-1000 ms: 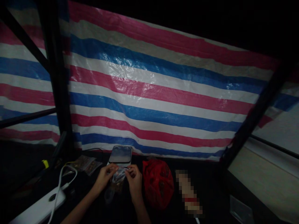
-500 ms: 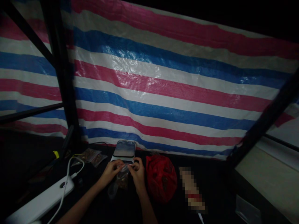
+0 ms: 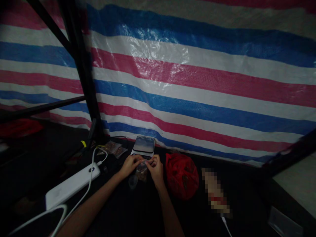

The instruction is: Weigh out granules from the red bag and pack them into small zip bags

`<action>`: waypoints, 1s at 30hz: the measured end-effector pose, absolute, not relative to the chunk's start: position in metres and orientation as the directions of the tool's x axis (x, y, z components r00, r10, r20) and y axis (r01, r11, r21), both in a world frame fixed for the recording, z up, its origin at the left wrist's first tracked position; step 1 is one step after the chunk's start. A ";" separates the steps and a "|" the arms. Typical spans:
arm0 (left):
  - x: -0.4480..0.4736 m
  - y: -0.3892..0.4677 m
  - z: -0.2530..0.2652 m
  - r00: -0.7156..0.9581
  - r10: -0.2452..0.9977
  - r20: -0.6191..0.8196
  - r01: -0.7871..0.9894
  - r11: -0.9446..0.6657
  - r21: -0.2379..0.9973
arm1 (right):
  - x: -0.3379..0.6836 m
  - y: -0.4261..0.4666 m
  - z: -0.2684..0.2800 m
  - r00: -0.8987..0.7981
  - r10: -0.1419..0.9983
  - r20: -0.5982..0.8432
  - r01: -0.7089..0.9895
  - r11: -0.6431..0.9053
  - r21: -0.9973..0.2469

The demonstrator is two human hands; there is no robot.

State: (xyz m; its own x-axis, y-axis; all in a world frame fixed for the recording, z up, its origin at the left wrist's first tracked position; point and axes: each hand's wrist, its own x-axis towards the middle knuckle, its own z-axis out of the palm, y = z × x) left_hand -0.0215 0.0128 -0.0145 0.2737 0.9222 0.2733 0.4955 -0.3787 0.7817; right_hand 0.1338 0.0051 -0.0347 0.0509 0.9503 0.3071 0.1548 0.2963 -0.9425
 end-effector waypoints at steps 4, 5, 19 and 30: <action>-0.021 0.009 -0.013 0.316 0.907 0.280 0.505 -0.410 0.759 | 0.132 0.000 -0.034 0.042 0.950 0.309 0.250 0.289 -0.924; -0.021 0.009 -0.013 0.320 0.903 0.285 0.507 -0.418 0.754 | 0.133 0.000 -0.035 0.047 0.950 0.310 0.245 0.290 -0.925; -0.028 0.014 -0.021 0.319 0.912 0.257 0.654 -0.409 0.637 | 0.136 0.005 -0.041 0.068 0.949 0.307 0.462 0.243 -0.853; -0.031 0.017 -0.019 0.370 0.896 0.247 0.699 -0.443 0.561 | 0.135 -0.007 -0.028 0.112 0.939 0.325 0.633 0.185 -0.752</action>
State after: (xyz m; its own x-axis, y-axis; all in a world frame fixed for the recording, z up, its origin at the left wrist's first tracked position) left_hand -0.0313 0.0170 -0.0192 0.3698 0.8957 0.2472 0.6989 -0.4434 0.5612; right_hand 0.1354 -0.0066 -0.0284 0.1116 0.9391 0.3250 0.6327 0.1851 -0.7520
